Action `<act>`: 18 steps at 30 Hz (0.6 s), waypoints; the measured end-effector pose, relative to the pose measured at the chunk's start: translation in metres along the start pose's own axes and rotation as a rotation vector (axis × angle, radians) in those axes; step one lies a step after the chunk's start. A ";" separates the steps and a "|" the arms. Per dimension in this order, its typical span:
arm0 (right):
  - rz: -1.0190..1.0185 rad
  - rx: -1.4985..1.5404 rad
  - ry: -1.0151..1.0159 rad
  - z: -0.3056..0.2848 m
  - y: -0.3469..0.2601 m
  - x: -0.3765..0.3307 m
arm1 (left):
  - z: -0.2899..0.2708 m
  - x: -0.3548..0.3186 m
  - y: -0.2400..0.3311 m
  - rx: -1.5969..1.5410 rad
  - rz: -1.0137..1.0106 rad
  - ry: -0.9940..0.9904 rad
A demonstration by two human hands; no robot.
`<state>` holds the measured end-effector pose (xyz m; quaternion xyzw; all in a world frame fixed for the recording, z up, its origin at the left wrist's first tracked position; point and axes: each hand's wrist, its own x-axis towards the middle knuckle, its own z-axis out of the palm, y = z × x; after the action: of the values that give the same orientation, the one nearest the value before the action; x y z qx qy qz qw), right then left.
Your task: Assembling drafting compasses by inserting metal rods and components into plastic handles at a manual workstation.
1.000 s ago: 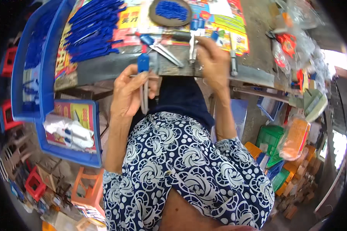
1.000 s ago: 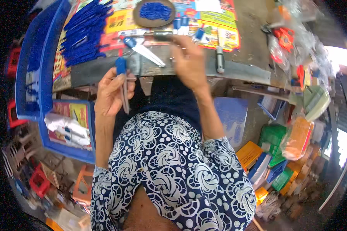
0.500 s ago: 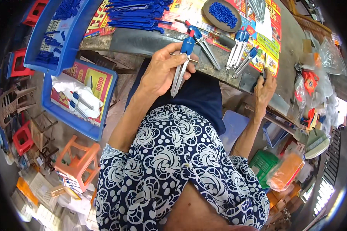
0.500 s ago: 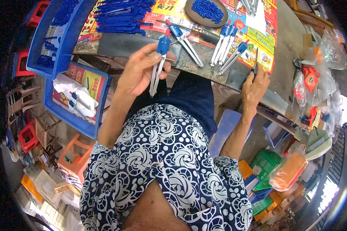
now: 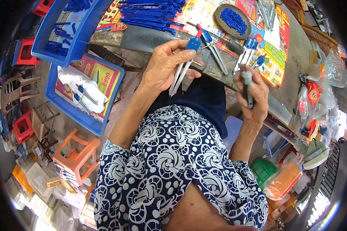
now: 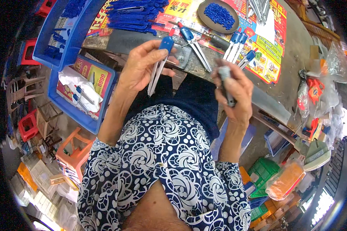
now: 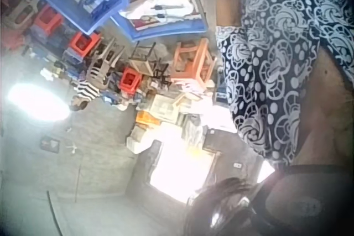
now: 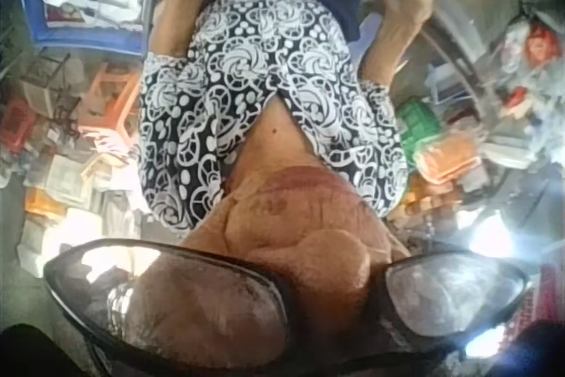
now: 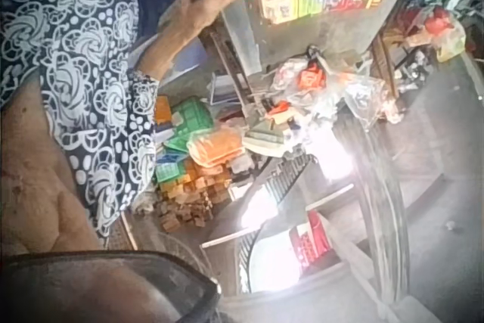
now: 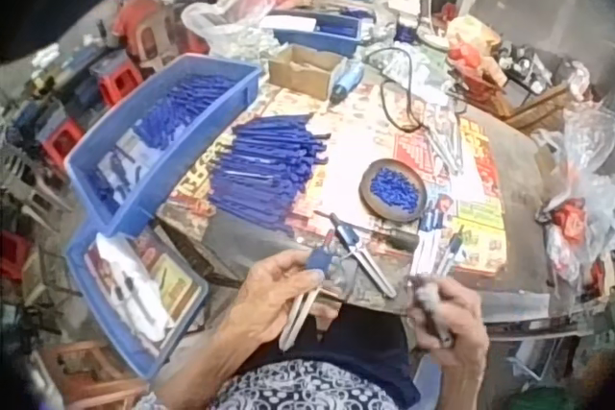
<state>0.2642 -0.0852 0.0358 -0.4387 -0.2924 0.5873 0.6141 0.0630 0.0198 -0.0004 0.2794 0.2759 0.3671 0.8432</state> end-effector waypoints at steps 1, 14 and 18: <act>0.044 -0.050 -0.048 0.007 0.001 0.002 | -0.001 0.000 0.000 0.021 0.039 0.016; 0.203 -0.179 -0.046 0.037 0.025 0.006 | -0.005 -0.004 0.008 0.208 0.068 0.066; 0.209 -0.152 -0.052 0.036 0.028 0.005 | -0.007 -0.003 0.005 0.287 0.098 0.081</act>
<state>0.2198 -0.0753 0.0260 -0.4966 -0.3045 0.6355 0.5068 0.0538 0.0224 -0.0012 0.3954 0.3453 0.3756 0.7638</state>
